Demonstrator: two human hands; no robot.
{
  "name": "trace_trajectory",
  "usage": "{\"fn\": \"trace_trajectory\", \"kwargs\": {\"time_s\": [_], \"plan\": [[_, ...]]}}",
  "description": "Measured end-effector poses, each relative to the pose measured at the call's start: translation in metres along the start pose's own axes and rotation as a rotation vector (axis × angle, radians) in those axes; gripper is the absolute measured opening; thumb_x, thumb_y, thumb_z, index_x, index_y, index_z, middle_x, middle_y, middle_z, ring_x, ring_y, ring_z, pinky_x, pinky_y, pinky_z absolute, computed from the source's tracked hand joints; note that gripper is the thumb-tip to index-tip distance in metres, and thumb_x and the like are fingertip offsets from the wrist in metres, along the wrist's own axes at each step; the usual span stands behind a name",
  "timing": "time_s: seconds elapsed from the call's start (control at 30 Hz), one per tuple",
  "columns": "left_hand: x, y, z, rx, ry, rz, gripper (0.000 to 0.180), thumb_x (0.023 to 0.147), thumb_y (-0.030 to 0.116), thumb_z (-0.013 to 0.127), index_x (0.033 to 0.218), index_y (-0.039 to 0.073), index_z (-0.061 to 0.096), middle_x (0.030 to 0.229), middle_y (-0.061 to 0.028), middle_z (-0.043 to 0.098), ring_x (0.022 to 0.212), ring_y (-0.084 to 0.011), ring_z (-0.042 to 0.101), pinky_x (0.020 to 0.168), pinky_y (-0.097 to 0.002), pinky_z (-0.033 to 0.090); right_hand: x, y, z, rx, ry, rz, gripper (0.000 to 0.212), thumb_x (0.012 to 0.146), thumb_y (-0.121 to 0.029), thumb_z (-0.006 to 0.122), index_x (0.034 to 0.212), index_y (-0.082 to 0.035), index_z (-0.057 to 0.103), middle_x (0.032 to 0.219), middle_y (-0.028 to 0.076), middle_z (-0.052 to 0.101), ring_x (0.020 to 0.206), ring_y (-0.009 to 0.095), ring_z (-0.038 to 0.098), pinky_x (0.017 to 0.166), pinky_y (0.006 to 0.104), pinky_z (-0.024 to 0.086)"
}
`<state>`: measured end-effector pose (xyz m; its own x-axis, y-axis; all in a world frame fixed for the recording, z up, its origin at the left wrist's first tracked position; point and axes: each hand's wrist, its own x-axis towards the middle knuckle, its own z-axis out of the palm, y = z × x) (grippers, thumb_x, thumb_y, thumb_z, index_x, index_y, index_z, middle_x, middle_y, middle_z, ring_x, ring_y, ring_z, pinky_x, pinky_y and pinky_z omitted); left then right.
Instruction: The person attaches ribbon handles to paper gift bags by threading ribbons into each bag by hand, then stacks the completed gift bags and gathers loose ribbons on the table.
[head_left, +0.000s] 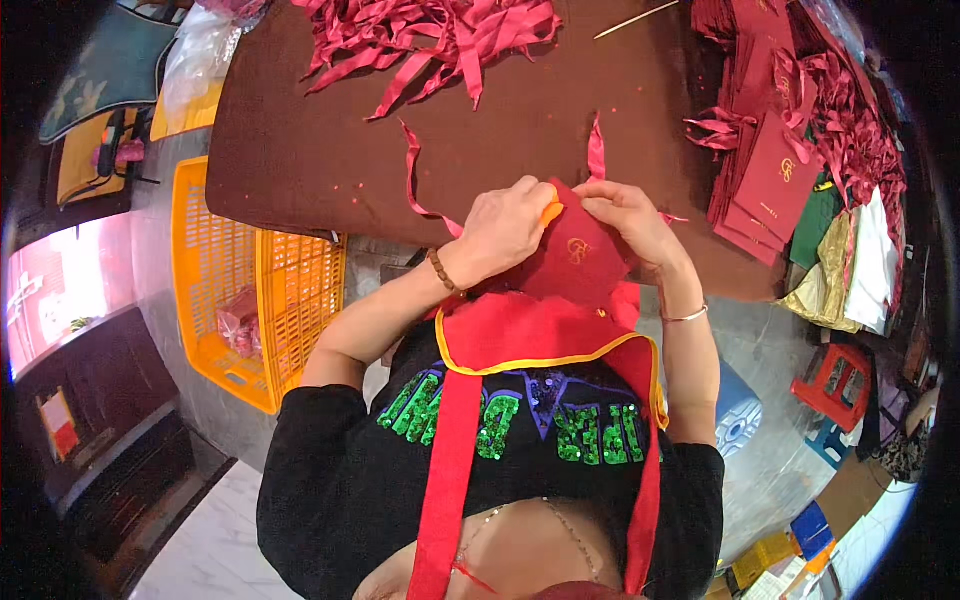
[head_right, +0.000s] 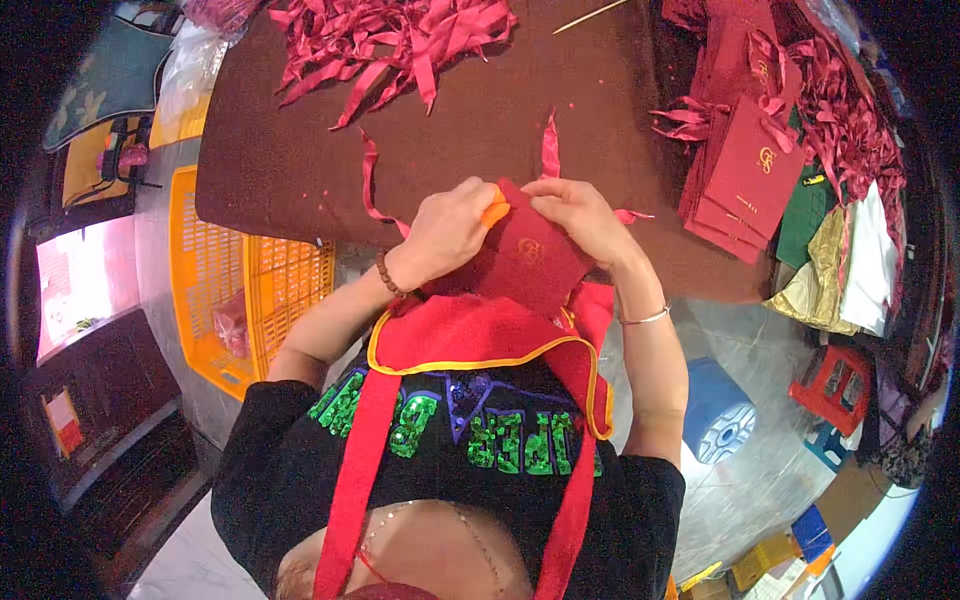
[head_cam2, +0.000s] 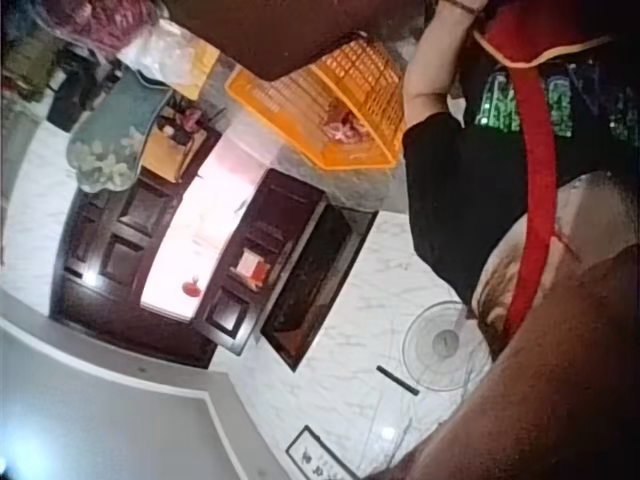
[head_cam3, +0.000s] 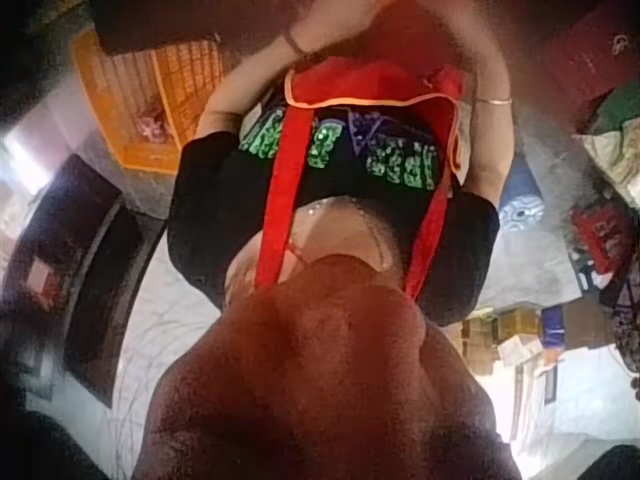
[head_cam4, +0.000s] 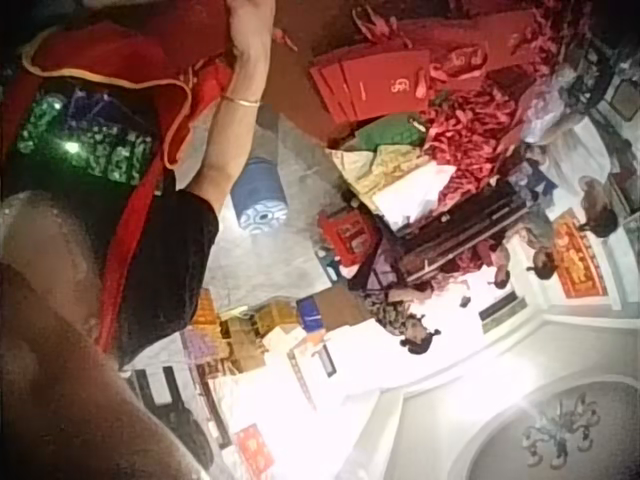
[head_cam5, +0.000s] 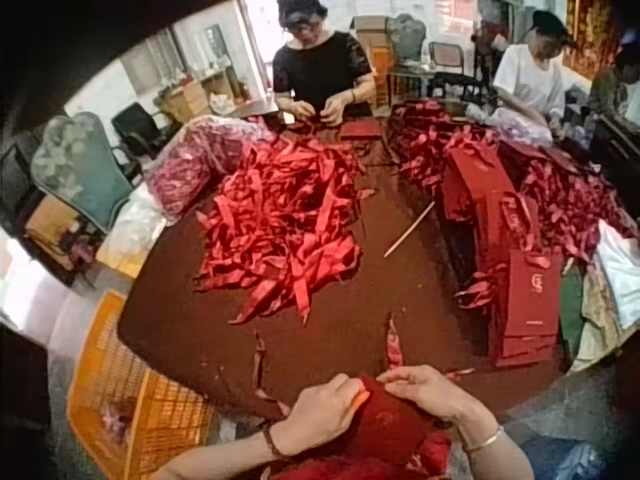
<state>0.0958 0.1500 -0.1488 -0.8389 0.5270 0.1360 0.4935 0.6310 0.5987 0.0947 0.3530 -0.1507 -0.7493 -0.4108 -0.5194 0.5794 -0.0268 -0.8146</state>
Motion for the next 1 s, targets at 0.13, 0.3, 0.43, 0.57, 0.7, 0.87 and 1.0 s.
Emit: {"fn": "trace_trajectory", "kwargs": {"time_s": [0.13, 0.3, 0.43, 0.57, 0.7, 0.87, 1.0], "plan": [[0.004, 0.001, 0.000, -0.013, 0.021, -0.018, 0.011, 0.083, 0.015, 0.055, 0.086, 0.005, 0.052, 0.078, -0.0138, 0.054, 0.068, -0.0351, 0.057, 0.055, -0.0427, 0.046, 0.001, -0.001, 0.001, -0.031, 0.007, -0.015, 0.025, 0.087, -0.010, 0.050, 0.107, 0.002, 0.058, 0.092, 0.001, 0.060, 0.082, 0.007, 0.055, 0.074, 0.0215, 0.045], [0.006, 0.003, 0.001, 0.001, 0.062, -0.004, 0.011, 0.082, 0.015, 0.057, 0.084, 0.005, 0.054, 0.077, -0.0128, 0.054, 0.066, -0.0341, 0.057, 0.055, -0.0417, 0.046, -0.001, -0.003, 0.001, -0.038, 0.005, -0.035, 0.025, 0.087, -0.010, 0.050, 0.106, 0.003, 0.058, 0.092, 0.003, 0.061, 0.082, 0.008, 0.056, 0.073, 0.0224, 0.046], [0.006, 0.007, -0.002, 0.023, 0.103, 0.028, 0.009, 0.079, 0.013, 0.058, 0.082, 0.005, 0.056, 0.076, -0.0113, 0.054, 0.065, -0.0316, 0.057, 0.055, -0.0396, 0.046, 0.001, 0.003, -0.003, -0.036, 0.029, -0.048, 0.024, 0.086, -0.010, 0.052, 0.106, 0.003, 0.058, 0.091, 0.003, 0.061, 0.080, 0.008, 0.056, 0.072, 0.0222, 0.046], [0.004, 0.006, -0.002, 0.030, 0.118, 0.037, 0.008, 0.077, 0.009, 0.058, 0.083, 0.005, 0.057, 0.078, -0.0120, 0.055, 0.068, -0.0320, 0.058, 0.057, -0.0390, 0.047, 0.000, 0.000, 0.001, -0.082, 0.039, -0.031, 0.022, 0.085, -0.011, 0.057, 0.105, 0.000, 0.057, 0.088, 0.002, 0.061, 0.077, 0.008, 0.058, 0.069, 0.0211, 0.047], [0.006, 0.000, -0.008, -0.042, 0.149, -0.103, 0.009, 0.077, 0.008, 0.057, 0.085, 0.004, 0.056, 0.080, -0.0147, 0.055, 0.070, -0.0354, 0.056, 0.059, -0.0411, 0.046, 0.001, 0.002, 0.007, -0.189, 0.115, -0.066, 0.022, 0.083, -0.010, 0.060, 0.102, 0.001, 0.058, 0.083, 0.001, 0.062, 0.075, 0.007, 0.057, 0.067, 0.0206, 0.046], [0.005, -0.002, -0.014, -0.065, 0.150, -0.088, 0.010, 0.079, 0.010, 0.057, 0.086, 0.004, 0.056, 0.078, -0.0144, 0.055, 0.069, -0.0350, 0.056, 0.057, -0.0402, 0.045, 0.004, 0.002, 0.006, -0.328, 0.142, -0.056, 0.021, 0.084, -0.010, 0.058, 0.102, 0.002, 0.059, 0.086, 0.001, 0.061, 0.077, 0.007, 0.056, 0.068, 0.0201, 0.045], [0.000, 0.000, -0.009, 0.003, 0.068, -0.049, 0.011, 0.081, 0.015, 0.057, 0.084, 0.005, 0.055, 0.078, -0.0134, 0.056, 0.068, -0.0345, 0.057, 0.057, -0.0416, 0.046, 0.004, 0.009, 0.001, -0.294, 0.125, -0.111, 0.023, 0.086, -0.011, 0.055, 0.104, 0.002, 0.058, 0.090, 0.002, 0.061, 0.081, 0.007, 0.056, 0.072, 0.0205, 0.045]]}}
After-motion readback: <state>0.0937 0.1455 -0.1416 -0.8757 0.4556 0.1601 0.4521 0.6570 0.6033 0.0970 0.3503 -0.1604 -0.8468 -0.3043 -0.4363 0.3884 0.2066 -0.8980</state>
